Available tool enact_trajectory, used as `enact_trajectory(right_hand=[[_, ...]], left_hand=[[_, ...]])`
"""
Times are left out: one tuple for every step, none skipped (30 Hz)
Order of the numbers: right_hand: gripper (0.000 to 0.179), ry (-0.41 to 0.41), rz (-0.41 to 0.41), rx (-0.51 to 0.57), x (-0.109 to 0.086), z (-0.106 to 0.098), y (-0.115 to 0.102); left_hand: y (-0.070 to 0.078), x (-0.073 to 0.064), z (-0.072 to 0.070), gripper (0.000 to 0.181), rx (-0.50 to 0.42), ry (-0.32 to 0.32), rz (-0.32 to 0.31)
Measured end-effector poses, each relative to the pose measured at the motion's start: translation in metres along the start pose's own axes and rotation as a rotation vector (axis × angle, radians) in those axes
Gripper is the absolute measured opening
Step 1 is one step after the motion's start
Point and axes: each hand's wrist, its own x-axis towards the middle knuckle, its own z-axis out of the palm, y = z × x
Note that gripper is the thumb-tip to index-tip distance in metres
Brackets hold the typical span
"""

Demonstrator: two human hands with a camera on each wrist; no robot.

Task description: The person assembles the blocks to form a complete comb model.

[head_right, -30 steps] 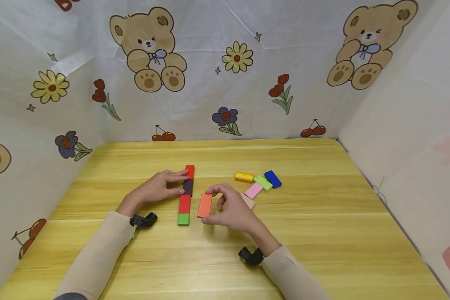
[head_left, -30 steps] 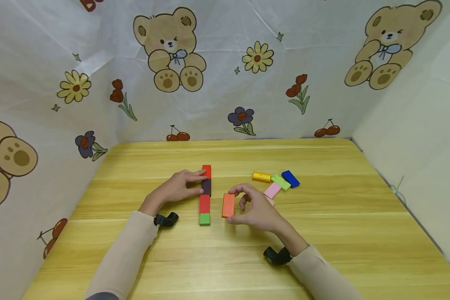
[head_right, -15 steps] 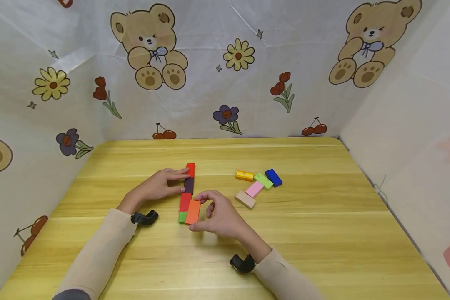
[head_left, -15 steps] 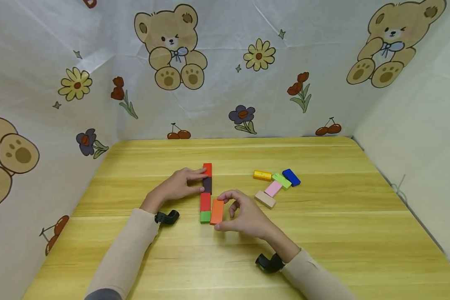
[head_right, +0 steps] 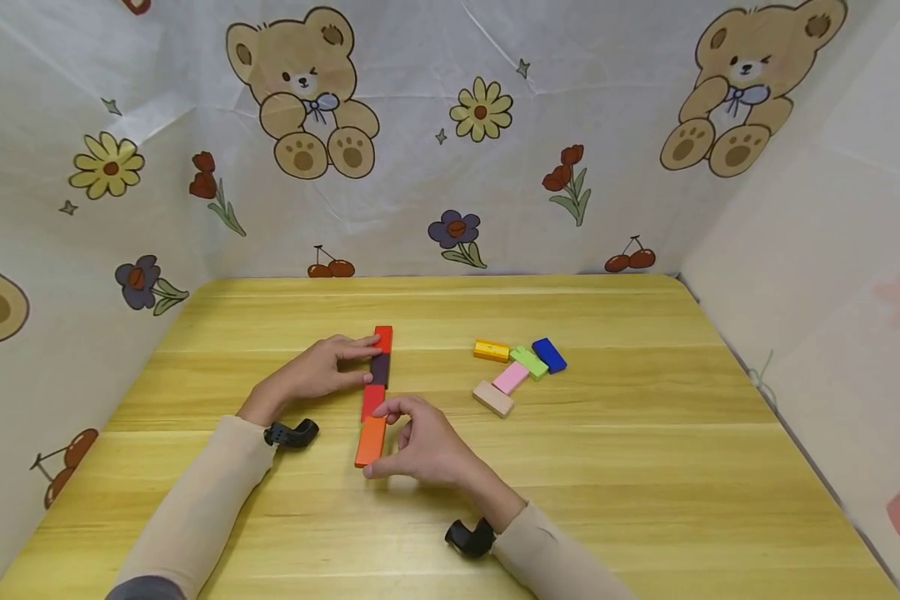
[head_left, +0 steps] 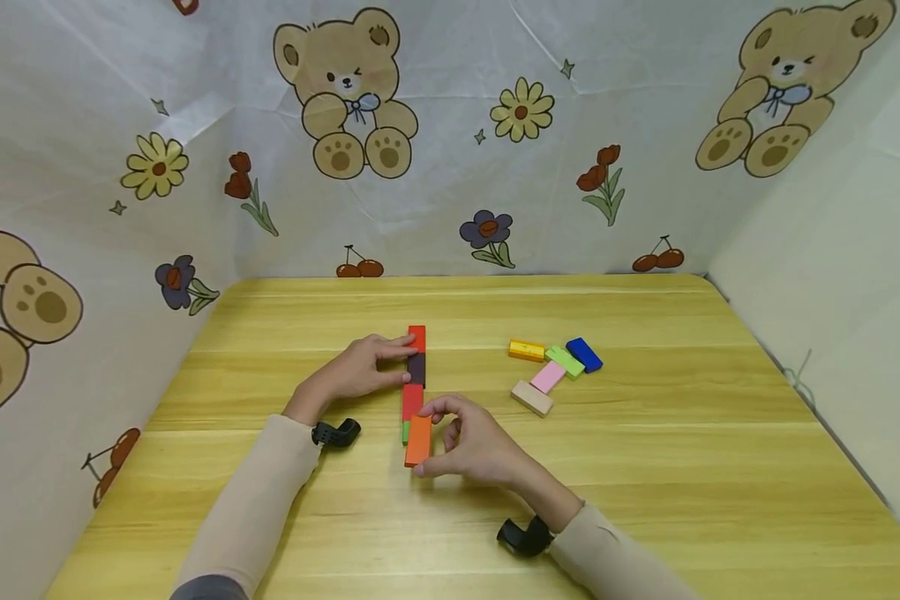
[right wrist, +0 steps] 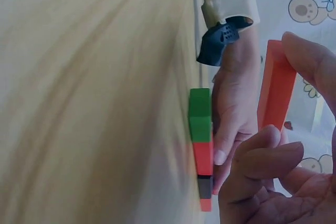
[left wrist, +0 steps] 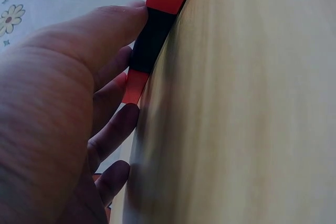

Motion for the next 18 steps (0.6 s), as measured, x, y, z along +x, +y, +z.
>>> enact_trajectory(right_hand=[[0.059,-0.010,0.006,0.010,0.0007,0.0008,0.0010],[0.059,-0.020,0.010,0.016,0.0014,0.0013,0.0022],[0.059,-0.029,0.017,0.019,0.0018,0.0017,0.0030],[0.059,-0.038,0.023,0.020,0.0025,0.0024,0.0037],[0.060,-0.047,0.026,0.017,0.0030,0.0030,0.0043],[0.060,-0.055,0.031,0.014,0.0033,0.0034,0.0049],[0.060,-0.065,0.037,0.009,0.0033,0.0038,0.0053],[0.059,-0.072,0.042,0.003,0.0031,0.0043,0.0056],[0.059,-0.080,0.046,-0.001,0.0029,0.0049,0.0060],[0.059,-0.086,0.049,-0.004,0.0028,0.0055,0.0065],[0.059,-0.089,0.048,-0.007,0.0028,0.0060,0.0068],[0.058,-0.092,0.048,-0.008,0.0027,0.0067,0.0072],[0.058,-0.095,0.048,-0.011,0.0028,0.0073,0.0077],[0.058,-0.096,0.046,-0.017,0.0029,0.0078,0.0085],[0.058,-0.098,0.047,-0.020,0.0031,0.0082,0.0091],[0.058,-0.099,0.047,-0.027,0.0033,0.0085,0.0096],[0.058,-0.100,0.045,-0.033,0.0035,0.0088,0.0100],[0.058,-0.102,0.045,-0.039,0.0034,0.0091,0.0103]], left_hand=[[-0.0002,0.0005,0.0006,0.052,0.000,0.001,0.001],[-0.0002,0.0009,0.0012,0.052,-0.002,0.002,0.000],[-0.0001,0.0014,0.0016,0.052,-0.004,0.004,0.000],[-0.0001,0.0014,0.0013,0.052,-0.002,0.005,0.000],[0.0001,0.0012,0.0008,0.052,-0.006,0.005,-0.004],[0.0003,0.0011,0.0004,0.052,-0.008,0.004,-0.007],[0.0002,0.0008,0.0002,0.052,-0.010,0.002,-0.007],[0.0001,0.0007,0.0001,0.052,-0.012,0.000,-0.006],[-0.0001,0.0005,0.0000,0.052,-0.015,-0.002,-0.007],[-0.0004,0.0001,-0.0001,0.052,-0.018,-0.004,-0.008],[-0.0004,-0.0003,-0.0002,0.052,-0.024,-0.005,-0.008],[-0.0006,-0.0005,-0.0001,0.051,-0.027,-0.004,-0.008],[-0.0006,-0.0007,0.0001,0.051,-0.029,-0.003,-0.007],[-0.0006,-0.0007,0.0002,0.051,-0.032,-0.003,-0.007],[-0.0004,-0.0009,0.0004,0.051,-0.035,-0.003,-0.010],[-0.0002,-0.0010,0.0007,0.051,-0.035,-0.003,-0.009],[0.0000,-0.0010,0.0009,0.051,-0.038,-0.003,-0.009],[0.0002,-0.0009,0.0012,0.051,-0.038,-0.004,-0.012]])
